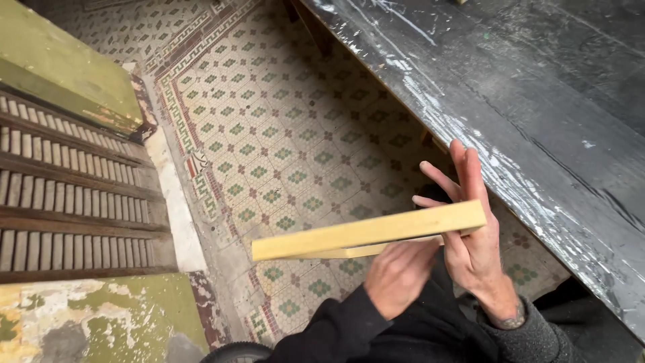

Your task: Applying wood glue to the corners of wooden frame pieces and assembling them.

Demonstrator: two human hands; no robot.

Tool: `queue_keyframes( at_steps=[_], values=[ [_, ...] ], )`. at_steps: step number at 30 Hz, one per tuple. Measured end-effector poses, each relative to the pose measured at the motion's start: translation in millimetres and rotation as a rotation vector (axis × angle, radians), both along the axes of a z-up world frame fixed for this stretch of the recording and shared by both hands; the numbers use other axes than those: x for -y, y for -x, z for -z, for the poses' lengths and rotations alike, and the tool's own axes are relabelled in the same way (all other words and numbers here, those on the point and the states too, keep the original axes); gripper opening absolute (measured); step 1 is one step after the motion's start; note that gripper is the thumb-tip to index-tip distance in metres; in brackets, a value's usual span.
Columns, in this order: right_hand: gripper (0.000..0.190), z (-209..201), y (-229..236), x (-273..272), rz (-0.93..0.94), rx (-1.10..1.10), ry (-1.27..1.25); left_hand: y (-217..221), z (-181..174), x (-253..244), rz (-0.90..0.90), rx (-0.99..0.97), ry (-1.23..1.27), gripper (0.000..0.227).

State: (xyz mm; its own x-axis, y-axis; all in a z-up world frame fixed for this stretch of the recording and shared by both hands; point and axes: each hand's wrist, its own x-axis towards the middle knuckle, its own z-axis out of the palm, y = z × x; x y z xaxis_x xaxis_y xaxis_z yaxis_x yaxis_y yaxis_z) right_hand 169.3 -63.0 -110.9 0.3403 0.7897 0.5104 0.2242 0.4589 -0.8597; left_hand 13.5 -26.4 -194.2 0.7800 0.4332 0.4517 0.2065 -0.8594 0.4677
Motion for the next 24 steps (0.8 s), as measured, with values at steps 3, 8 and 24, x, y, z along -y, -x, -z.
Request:
queue_keyframes(
  at_steps=[3, 8, 24],
  values=[
    [0.078, 1, 2, 7, 0.023, -0.029, -0.014, 20, -42, -1, -0.032, 0.167, 0.115, 0.02],
    [0.067, 19, 5, 15, 0.01, -0.109, -0.043, 23, -87, 8, -0.063, 0.319, 0.293, 0.015],
    [0.068, -13, 29, 39, 0.331, 0.251, 0.115, 34, -132, 15, 0.194, 0.6, 1.2, 0.078]
  ],
)
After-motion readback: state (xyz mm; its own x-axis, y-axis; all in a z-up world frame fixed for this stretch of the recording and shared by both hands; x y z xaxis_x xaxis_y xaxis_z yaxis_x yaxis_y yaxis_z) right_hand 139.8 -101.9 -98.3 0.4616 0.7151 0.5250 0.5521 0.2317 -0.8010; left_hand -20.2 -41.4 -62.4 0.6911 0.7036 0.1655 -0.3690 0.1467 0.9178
